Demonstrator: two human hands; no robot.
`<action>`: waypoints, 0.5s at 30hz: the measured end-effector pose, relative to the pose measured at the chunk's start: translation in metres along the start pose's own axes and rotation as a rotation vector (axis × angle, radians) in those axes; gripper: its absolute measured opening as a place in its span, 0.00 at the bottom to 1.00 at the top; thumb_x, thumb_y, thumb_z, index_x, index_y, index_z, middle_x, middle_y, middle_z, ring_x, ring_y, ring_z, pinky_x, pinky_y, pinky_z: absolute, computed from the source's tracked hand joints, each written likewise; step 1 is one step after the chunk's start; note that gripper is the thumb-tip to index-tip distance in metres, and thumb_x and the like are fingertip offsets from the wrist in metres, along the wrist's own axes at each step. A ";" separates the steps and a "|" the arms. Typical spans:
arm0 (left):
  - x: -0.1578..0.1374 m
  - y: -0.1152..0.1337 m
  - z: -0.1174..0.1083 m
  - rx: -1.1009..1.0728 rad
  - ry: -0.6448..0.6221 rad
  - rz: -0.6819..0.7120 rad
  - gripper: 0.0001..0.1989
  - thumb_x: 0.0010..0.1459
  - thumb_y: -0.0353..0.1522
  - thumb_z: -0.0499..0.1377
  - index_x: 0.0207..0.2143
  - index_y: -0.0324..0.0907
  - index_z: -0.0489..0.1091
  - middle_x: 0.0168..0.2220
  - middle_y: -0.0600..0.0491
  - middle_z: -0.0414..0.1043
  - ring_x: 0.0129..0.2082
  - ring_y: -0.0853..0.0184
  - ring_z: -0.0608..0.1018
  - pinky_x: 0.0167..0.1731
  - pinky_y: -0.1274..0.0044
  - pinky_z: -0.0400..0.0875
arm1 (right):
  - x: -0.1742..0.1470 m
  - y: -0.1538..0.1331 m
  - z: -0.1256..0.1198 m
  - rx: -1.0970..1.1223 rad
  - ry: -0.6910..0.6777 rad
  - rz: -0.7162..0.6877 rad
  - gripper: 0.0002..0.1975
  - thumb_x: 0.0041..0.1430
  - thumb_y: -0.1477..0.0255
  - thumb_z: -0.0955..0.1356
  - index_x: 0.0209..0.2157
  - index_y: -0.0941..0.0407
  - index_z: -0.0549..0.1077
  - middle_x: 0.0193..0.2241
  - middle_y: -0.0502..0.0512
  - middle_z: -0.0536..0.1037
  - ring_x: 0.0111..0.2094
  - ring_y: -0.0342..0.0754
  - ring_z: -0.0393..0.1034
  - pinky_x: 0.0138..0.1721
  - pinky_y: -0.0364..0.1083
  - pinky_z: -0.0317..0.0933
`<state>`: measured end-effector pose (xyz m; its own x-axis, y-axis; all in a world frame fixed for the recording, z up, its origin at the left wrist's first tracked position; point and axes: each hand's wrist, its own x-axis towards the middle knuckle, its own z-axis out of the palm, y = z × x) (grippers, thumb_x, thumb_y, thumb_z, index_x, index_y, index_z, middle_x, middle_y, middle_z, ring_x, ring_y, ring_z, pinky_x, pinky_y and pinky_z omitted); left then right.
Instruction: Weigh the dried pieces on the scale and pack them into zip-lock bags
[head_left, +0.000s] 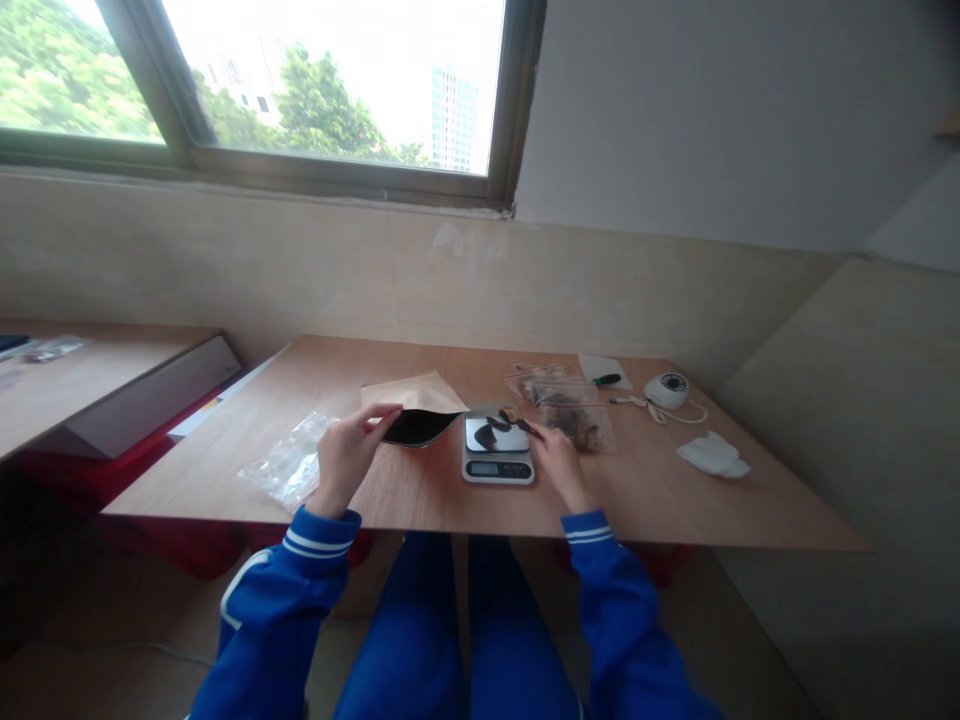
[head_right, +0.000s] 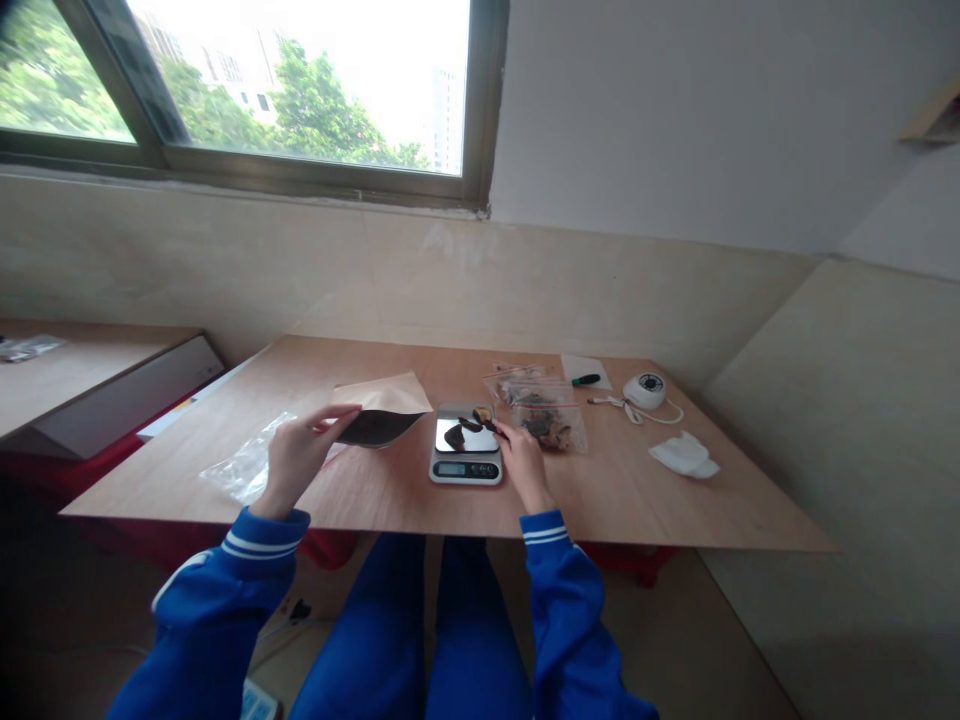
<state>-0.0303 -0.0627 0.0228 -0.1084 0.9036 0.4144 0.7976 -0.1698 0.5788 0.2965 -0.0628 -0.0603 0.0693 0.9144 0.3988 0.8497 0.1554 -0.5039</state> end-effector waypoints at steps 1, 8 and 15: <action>-0.001 0.000 0.001 -0.006 -0.002 0.001 0.14 0.57 0.44 0.56 0.39 0.52 0.78 0.27 0.57 0.79 0.29 0.66 0.79 0.27 0.79 0.64 | -0.002 0.003 -0.001 -0.030 0.008 -0.005 0.16 0.62 0.72 0.63 0.50 0.55 0.72 0.40 0.61 0.79 0.40 0.55 0.74 0.42 0.50 0.64; -0.004 0.003 0.005 -0.052 -0.032 0.019 0.13 0.57 0.44 0.56 0.38 0.52 0.78 0.30 0.58 0.80 0.29 0.67 0.79 0.26 0.80 0.64 | 0.002 -0.004 0.006 -0.255 -0.035 -0.138 0.04 0.61 0.74 0.65 0.37 0.55 0.71 0.33 0.57 0.79 0.38 0.53 0.72 0.40 0.48 0.59; -0.004 -0.001 0.003 -0.047 -0.026 0.013 0.12 0.57 0.43 0.57 0.37 0.53 0.78 0.30 0.60 0.80 0.29 0.68 0.79 0.27 0.80 0.65 | 0.004 0.002 0.002 -0.222 -0.093 -0.265 0.09 0.63 0.67 0.65 0.37 0.55 0.75 0.45 0.59 0.77 0.47 0.54 0.69 0.44 0.51 0.58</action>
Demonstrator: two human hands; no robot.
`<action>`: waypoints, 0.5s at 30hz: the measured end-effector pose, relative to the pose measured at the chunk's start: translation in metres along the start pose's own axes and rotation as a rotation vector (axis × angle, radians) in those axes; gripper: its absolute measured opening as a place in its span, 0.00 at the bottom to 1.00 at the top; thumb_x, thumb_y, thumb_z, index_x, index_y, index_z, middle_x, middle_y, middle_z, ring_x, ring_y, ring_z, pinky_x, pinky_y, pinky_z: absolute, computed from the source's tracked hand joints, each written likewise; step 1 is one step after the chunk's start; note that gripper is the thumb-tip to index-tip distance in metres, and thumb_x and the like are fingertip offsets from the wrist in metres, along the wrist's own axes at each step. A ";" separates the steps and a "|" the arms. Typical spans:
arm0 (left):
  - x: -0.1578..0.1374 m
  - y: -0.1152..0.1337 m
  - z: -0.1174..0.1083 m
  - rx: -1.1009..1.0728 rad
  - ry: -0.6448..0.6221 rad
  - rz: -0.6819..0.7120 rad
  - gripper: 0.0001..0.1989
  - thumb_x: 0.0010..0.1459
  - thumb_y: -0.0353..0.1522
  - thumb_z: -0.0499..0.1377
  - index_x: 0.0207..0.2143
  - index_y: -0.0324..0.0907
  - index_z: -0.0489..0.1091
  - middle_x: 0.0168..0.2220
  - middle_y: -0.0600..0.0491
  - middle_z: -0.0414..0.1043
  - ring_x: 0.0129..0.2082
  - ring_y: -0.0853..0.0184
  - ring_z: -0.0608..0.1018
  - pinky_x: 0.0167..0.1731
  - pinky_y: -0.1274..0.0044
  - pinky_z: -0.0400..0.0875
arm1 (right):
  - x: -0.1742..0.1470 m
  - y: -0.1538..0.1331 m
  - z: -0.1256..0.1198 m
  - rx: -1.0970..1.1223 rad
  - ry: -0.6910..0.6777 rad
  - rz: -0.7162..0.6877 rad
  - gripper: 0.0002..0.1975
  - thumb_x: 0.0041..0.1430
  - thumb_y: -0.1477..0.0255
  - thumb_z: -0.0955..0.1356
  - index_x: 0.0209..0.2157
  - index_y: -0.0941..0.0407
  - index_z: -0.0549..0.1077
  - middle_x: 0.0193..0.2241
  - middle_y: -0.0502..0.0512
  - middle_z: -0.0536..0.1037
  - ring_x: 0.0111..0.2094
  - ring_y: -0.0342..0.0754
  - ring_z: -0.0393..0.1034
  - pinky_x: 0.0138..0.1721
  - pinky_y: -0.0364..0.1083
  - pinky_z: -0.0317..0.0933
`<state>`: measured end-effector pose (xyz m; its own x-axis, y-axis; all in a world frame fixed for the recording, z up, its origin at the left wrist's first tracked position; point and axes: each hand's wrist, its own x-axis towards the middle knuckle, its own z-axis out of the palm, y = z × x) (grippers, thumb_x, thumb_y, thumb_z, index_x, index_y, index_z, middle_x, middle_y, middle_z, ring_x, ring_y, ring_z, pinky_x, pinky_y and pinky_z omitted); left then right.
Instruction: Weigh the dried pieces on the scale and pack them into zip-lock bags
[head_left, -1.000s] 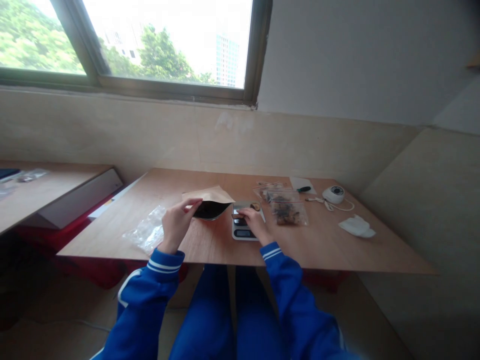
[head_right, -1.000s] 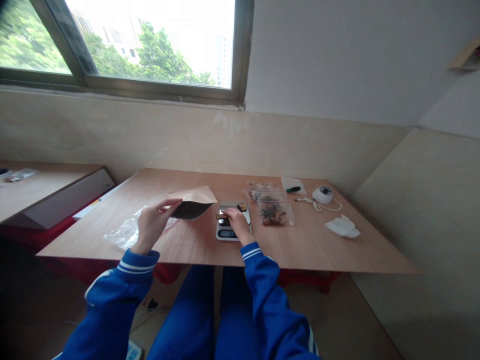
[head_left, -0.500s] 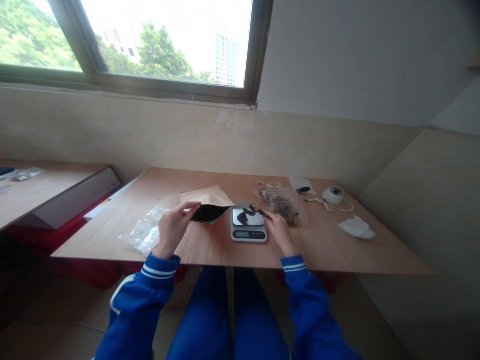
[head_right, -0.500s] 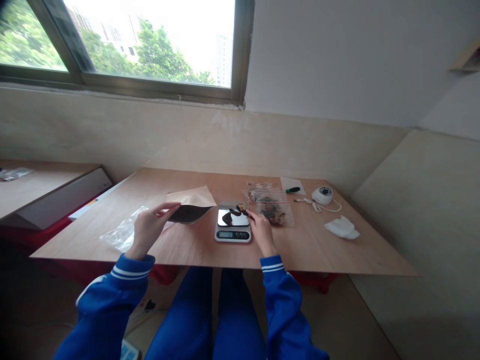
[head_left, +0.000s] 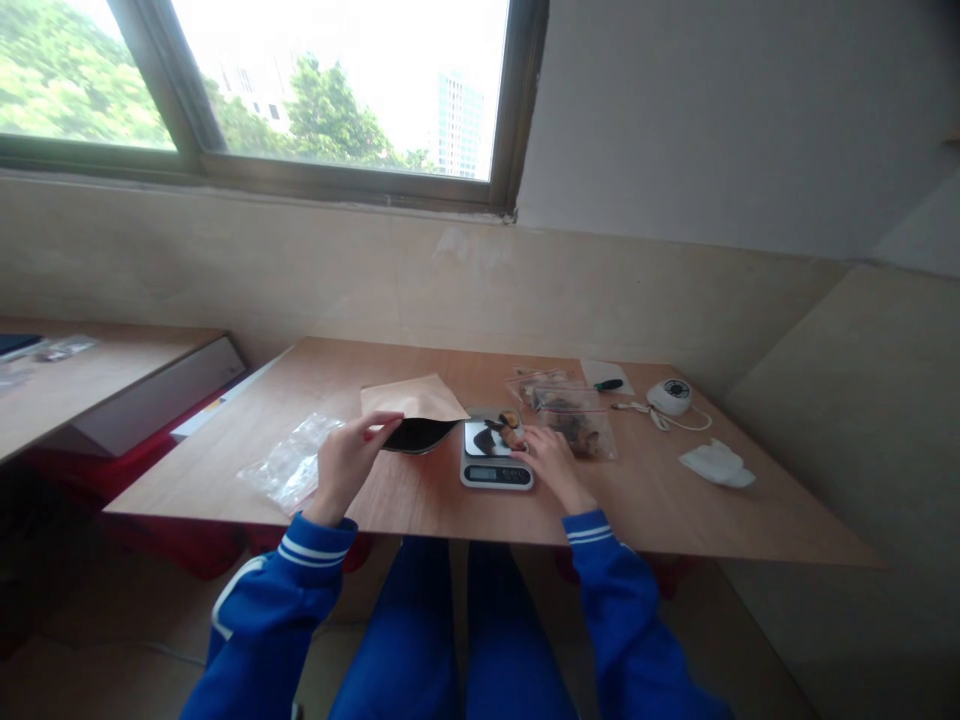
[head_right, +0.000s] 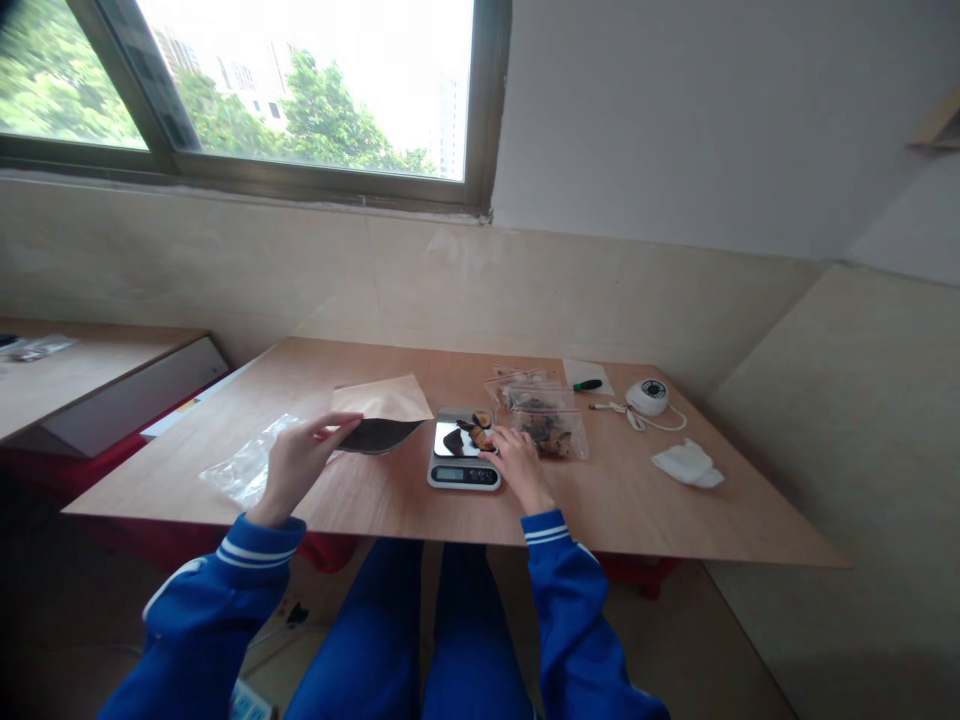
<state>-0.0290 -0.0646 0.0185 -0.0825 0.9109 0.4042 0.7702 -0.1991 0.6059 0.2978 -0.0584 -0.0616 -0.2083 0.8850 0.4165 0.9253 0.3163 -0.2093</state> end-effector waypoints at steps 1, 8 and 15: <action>0.000 0.000 0.000 -0.001 0.000 -0.005 0.12 0.57 0.43 0.57 0.37 0.53 0.78 0.30 0.60 0.80 0.29 0.68 0.79 0.26 0.80 0.64 | -0.002 0.002 0.000 0.023 -0.010 0.002 0.11 0.63 0.65 0.64 0.39 0.55 0.75 0.48 0.60 0.76 0.48 0.55 0.68 0.46 0.52 0.58; -0.001 0.004 0.003 -0.014 0.013 0.013 0.11 0.57 0.42 0.57 0.37 0.53 0.78 0.30 0.60 0.80 0.29 0.67 0.79 0.27 0.80 0.65 | -0.008 -0.021 -0.026 0.365 0.163 0.036 0.18 0.67 0.63 0.58 0.46 0.54 0.75 0.50 0.61 0.73 0.52 0.54 0.67 0.53 0.54 0.59; 0.000 0.009 0.011 0.008 0.018 0.049 0.11 0.58 0.41 0.57 0.38 0.53 0.78 0.29 0.59 0.80 0.28 0.68 0.79 0.27 0.80 0.66 | 0.026 -0.118 -0.042 0.545 0.033 -0.277 0.15 0.67 0.74 0.59 0.45 0.58 0.74 0.47 0.59 0.76 0.51 0.48 0.68 0.55 0.48 0.60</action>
<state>-0.0152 -0.0624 0.0167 -0.0557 0.8936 0.4454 0.7784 -0.2405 0.5799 0.1963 -0.0867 0.0111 -0.4000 0.7367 0.5452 0.5411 0.6700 -0.5082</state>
